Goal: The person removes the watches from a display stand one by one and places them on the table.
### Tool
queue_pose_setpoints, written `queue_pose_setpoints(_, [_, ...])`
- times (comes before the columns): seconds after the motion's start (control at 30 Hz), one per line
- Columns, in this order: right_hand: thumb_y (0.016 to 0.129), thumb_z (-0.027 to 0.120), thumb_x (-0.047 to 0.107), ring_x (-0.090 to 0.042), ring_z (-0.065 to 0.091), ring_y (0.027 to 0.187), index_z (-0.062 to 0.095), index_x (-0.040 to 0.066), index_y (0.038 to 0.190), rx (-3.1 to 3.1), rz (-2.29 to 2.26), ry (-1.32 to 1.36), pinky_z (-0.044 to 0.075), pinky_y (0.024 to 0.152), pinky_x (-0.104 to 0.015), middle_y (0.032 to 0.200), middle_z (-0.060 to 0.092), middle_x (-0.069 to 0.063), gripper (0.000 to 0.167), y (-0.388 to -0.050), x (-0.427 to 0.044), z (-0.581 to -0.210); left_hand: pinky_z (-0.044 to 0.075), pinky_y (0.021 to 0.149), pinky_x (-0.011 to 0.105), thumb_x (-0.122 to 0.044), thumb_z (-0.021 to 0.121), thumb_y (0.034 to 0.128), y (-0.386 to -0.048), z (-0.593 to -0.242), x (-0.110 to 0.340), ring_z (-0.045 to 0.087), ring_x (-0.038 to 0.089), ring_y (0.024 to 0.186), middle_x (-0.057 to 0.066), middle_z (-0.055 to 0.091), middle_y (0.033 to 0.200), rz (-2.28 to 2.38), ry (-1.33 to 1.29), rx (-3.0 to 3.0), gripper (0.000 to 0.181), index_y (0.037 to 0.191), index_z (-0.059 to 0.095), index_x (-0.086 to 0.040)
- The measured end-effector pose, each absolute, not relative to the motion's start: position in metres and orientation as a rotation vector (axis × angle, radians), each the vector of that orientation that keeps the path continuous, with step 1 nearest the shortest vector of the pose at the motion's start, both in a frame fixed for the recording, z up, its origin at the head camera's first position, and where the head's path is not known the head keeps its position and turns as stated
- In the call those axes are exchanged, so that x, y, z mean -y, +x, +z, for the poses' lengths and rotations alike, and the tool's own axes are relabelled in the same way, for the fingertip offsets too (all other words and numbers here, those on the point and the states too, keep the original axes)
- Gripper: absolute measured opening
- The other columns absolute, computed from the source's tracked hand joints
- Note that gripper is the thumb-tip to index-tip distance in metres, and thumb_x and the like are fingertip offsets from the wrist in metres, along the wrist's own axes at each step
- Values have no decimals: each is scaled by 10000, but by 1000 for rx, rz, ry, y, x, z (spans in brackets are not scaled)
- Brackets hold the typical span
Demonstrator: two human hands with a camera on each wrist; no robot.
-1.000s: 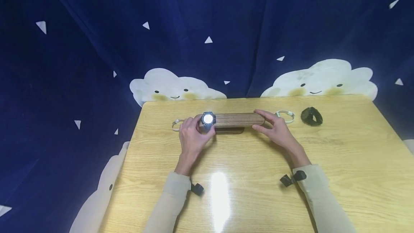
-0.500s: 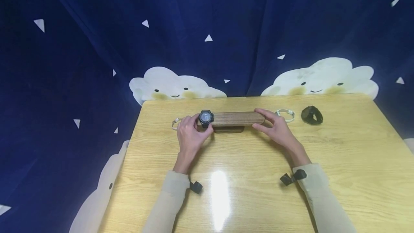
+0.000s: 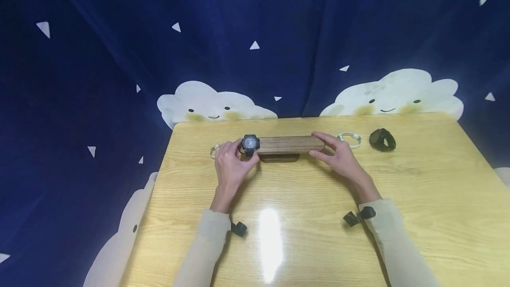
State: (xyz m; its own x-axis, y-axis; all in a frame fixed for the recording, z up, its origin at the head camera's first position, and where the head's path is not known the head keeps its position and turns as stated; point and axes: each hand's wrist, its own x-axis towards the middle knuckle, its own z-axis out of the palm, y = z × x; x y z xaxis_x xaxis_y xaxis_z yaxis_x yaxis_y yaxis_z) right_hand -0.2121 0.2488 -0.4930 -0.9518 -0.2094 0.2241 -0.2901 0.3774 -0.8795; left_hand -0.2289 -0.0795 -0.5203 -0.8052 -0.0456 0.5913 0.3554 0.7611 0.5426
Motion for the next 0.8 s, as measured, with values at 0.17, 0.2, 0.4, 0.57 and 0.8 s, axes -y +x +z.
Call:
queue_pose_setpoints(0.17, [910,792,-1,-448,467,1427,565,-71,1436,2542,1648,460,369,1192,-562,1487,551,-272,577,-214,-248,-494,470,629,331,-388,849,756,-229,-520,82,540,211,671,61,632,731,-877,-246,2331,531,1108,777,2])
queue_pose_setpoints(0.2, [910,792,1,-444,468,1428,565,-70,1437,2541,1647,458,369,1194,-558,1487,551,-270,578,-214,-248,-494,468,626,330,-385,850,754,-228,-520,83,539,213,671,63,631,729,-876,-249,2327,527,1104,778,2])
queue_pose_setpoints(0.4, [917,792,18,-415,462,1439,572,-51,1442,2544,1654,422,362,1210,-536,1499,551,-246,573,-213,-251,-499,471,629,334,-372,861,747,-228,-519,83,542,217,674,74,641,732,-879,-262,2321,530,1105,773,8])
queue_pose_setpoints(0.57, [914,791,6,-428,466,1433,570,-59,1439,2536,1650,438,364,1203,-547,1493,552,-255,574,-214,-251,-499,464,629,339,-366,873,739,-229,-522,85,525,212,652,80,630,714,-883,-259,2307,526,1098,773,4])
queue_pose_setpoints(0.8, [911,796,12,-423,467,1435,576,-58,1434,2531,1665,429,366,1207,-531,1492,554,-252,572,-214,-250,-498,458,647,346,-386,869,741,-230,-522,88,519,207,657,76,626,705,-881,-246,2295,535,1101,777,0])
